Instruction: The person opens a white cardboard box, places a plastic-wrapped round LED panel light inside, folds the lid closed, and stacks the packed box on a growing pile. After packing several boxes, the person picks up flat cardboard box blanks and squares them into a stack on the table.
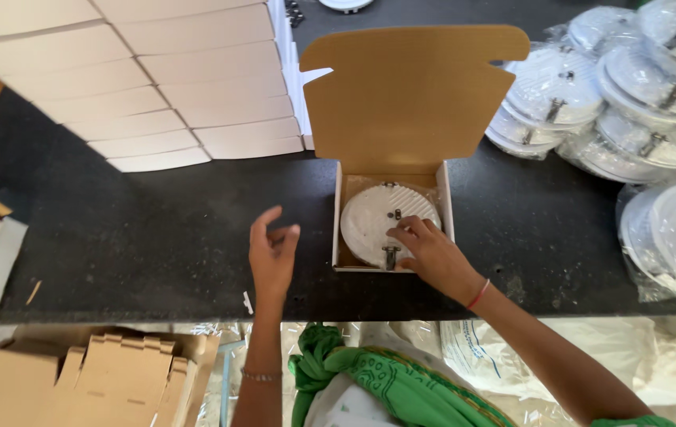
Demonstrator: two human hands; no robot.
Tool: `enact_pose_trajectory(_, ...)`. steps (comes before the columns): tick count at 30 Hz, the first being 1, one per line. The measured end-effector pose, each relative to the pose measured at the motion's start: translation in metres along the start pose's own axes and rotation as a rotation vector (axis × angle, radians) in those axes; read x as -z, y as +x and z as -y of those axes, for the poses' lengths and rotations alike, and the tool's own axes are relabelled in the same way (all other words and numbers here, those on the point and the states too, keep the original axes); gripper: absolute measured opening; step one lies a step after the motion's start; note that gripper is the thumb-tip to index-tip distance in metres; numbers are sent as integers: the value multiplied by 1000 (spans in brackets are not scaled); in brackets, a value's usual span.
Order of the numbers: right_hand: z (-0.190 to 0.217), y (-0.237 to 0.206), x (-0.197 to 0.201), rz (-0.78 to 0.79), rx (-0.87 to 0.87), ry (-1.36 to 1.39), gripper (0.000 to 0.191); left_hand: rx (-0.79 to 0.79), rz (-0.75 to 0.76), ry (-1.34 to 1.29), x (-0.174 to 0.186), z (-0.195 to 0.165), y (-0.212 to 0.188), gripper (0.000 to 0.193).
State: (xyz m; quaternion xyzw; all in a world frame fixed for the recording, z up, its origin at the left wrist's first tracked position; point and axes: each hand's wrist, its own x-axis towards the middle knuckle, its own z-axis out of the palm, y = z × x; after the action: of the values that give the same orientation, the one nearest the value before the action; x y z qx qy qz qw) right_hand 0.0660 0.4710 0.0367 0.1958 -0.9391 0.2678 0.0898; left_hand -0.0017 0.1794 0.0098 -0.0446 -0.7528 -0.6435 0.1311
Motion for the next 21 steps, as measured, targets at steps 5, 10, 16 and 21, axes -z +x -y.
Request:
enact_pose_trajectory(5,-10,-2,-14,46,-121,-130,33,-69,128,-13,-36,6,75,53)
enact_pose_trajectory(10,-28,-1,-18,-167,-288,-135,26,-227,130,35,-69,-3,142,69)
enact_pose_trajectory(16,-103,63,69,-825,-258,-65,58,-464,136,117,-78,-28,207,51)
enact_pose_trajectory(21,-117,97,94,-640,-492,36,37,-430,91,455,-91,-45,198,32)
